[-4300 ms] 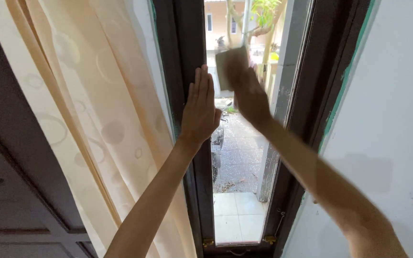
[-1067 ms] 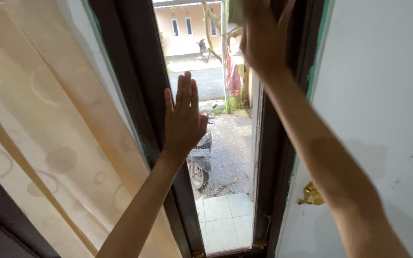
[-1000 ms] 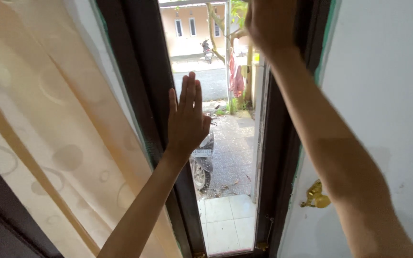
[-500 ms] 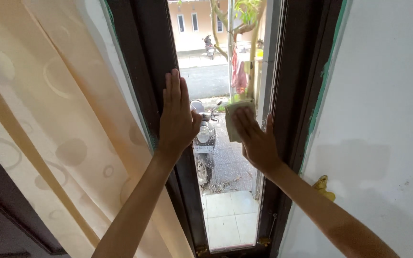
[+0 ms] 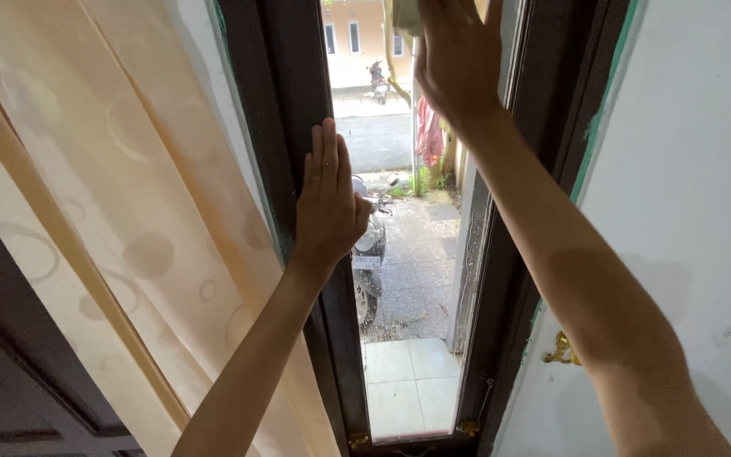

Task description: Sprays a window pane with cleaning solution and wipes it clean with a cloth.

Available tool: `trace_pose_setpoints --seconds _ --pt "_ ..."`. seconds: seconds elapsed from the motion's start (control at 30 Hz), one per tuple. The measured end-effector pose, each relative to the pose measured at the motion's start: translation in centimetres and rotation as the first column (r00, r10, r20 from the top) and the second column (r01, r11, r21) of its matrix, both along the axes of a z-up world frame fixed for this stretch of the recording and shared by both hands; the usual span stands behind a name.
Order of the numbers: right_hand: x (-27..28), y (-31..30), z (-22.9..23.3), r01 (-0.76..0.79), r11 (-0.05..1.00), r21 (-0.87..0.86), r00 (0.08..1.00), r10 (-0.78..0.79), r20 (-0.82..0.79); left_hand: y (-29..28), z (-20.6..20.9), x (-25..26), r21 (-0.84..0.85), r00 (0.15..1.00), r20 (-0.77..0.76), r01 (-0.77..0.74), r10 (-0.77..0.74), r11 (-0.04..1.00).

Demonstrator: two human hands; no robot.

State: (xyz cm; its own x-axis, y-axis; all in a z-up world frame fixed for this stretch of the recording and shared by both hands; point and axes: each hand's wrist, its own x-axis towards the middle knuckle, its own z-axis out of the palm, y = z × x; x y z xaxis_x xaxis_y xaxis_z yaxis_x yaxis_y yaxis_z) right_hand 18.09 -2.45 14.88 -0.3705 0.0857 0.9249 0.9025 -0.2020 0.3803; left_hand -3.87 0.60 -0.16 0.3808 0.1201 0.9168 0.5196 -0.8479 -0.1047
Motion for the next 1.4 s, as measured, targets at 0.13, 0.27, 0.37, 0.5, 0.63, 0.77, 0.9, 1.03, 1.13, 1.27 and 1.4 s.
trace_pose_setpoints --seconds 0.13,0.27,0.37,0.5,0.63,0.77,0.9,1.03,1.13,1.27,1.4 --pt "-2.0 -2.6 -7.3 0.146 0.939 -0.310 0.969 -0.200 -0.148 0.0 -0.1 0.1 -0.024 1.000 0.013 -0.002 0.002 1.000" --pt "-1.8 -4.8 -19.3 0.269 0.898 -0.347 0.963 -0.244 0.113 1.4 -1.0 0.7 0.135 0.984 0.029 -0.179 0.176 0.975" --pt "-1.8 -5.4 -23.1 0.136 0.868 -0.478 0.991 -0.120 0.065 1.6 -1.1 0.5 0.130 0.984 0.007 -0.175 0.176 0.976" --pt "-1.9 -2.4 -18.1 0.157 0.887 -0.435 0.987 -0.132 0.088 1.9 -1.4 0.2 0.084 0.994 -0.017 -0.109 0.111 0.990" --pt "-3.0 0.9 -7.7 0.108 0.947 -0.301 0.992 -0.082 0.098 1.1 -1.1 -0.2 0.059 0.991 -0.035 -0.124 0.126 0.991" --pt "-4.0 3.0 1.6 -0.038 0.956 -0.292 0.998 0.019 -0.067 1.3 -1.0 -0.3 0.073 0.987 -0.047 -0.147 0.151 0.986" --pt "-5.6 2.8 -0.2 -0.104 0.958 -0.268 0.986 0.063 -0.155 0.5 -0.7 -1.0 0.086 0.976 -0.067 -0.202 0.208 0.976" --pt "-6.5 1.4 -8.3 0.075 0.962 -0.262 0.997 -0.080 -0.009 0.7 -0.6 -1.3 0.047 0.984 -0.092 -0.149 0.153 0.988" --pt "-6.9 0.0 -16.6 0.211 0.945 -0.252 0.978 -0.201 0.065 1.5 -1.3 -0.7 0.057 0.982 -0.088 -0.160 0.165 0.985" --pt "-6.7 -1.5 -23.8 0.114 0.942 -0.317 0.993 -0.106 0.042 2.1 -1.9 -0.7 0.013 0.995 -0.070 -0.077 0.078 0.997" --pt "-7.4 -0.2 -20.9 0.167 0.940 -0.298 0.986 -0.164 0.036 1.7 -1.8 -0.9 0.003 0.997 -0.066 -0.050 0.050 0.999"
